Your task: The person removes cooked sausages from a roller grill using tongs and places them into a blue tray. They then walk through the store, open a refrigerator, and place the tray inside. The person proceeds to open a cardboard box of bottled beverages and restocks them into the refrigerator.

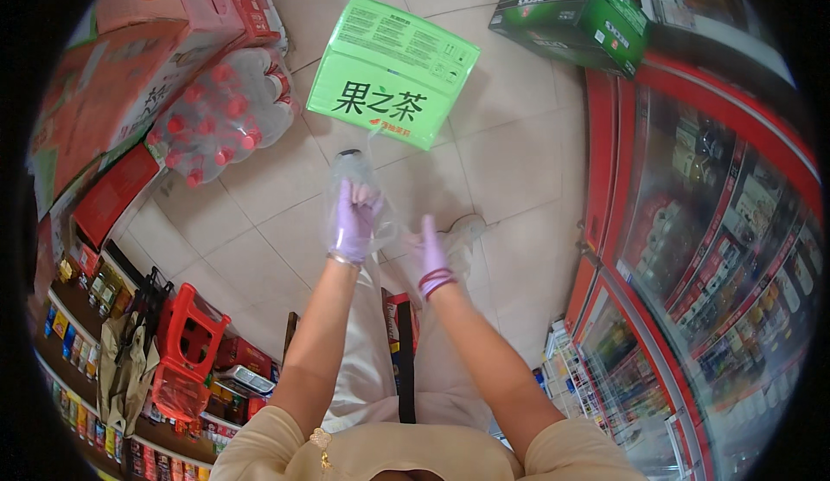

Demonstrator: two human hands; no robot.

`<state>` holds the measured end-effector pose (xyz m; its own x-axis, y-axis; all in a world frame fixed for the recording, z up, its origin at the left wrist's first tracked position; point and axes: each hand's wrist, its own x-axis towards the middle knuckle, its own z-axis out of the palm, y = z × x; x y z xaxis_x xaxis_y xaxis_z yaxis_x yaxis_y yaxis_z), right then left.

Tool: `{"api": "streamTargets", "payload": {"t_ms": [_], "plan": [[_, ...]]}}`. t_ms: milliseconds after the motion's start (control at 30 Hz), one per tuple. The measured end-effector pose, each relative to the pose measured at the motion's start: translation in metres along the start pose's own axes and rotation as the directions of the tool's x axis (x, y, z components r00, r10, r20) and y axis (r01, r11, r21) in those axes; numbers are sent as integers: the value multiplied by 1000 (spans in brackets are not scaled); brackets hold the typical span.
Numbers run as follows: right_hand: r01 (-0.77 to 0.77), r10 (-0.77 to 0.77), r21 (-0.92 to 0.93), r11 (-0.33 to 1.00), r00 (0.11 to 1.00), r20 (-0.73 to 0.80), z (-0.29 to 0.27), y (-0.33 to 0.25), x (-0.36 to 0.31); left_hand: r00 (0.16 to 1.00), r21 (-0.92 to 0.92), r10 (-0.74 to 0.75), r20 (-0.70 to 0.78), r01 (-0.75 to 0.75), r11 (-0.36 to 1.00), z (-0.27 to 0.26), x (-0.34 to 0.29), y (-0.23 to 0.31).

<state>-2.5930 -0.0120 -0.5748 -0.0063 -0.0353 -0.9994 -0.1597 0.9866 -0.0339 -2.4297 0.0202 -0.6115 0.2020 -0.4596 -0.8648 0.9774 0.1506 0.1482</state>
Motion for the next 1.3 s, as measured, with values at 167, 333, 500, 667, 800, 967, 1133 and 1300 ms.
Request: {"api": "streamTargets", "payload": {"t_ms": [167,333,500,667,800,967,1133,1300], "plan": [[288,-279,21,958,906,319,-4,-89,-17,968,162,-164,-191,195,967,117,-55,-62],[-139,37,130,982,808,588,-15,-147,-24,930,274,-364,49,338,901,108,-89,-83],[254,-156,-243,936,920,359,-66,-133,-25,934,423,-355,-34,336,842,57,-124,-73],[718,-847,-629,299,503,172,-86,-223,-94,920,899,-17,391,-377,222,45,-145,-67],[981,-969,-114,157,175,176,-33,-290,-227,971,807,-238,-13,150,570,0,-150,-54],[884,-884,27,466,464,57,2,-186,-186,940,146,-323,106,307,940,54,-170,-27],[154,-189,265,952,976,110,9,-10,-144,935,477,-354,-15,318,819,84,-167,-9],[116,-20,-358,927,965,260,15,-15,-140,992,811,96,-82,11,585,-3,-158,-51]]}}
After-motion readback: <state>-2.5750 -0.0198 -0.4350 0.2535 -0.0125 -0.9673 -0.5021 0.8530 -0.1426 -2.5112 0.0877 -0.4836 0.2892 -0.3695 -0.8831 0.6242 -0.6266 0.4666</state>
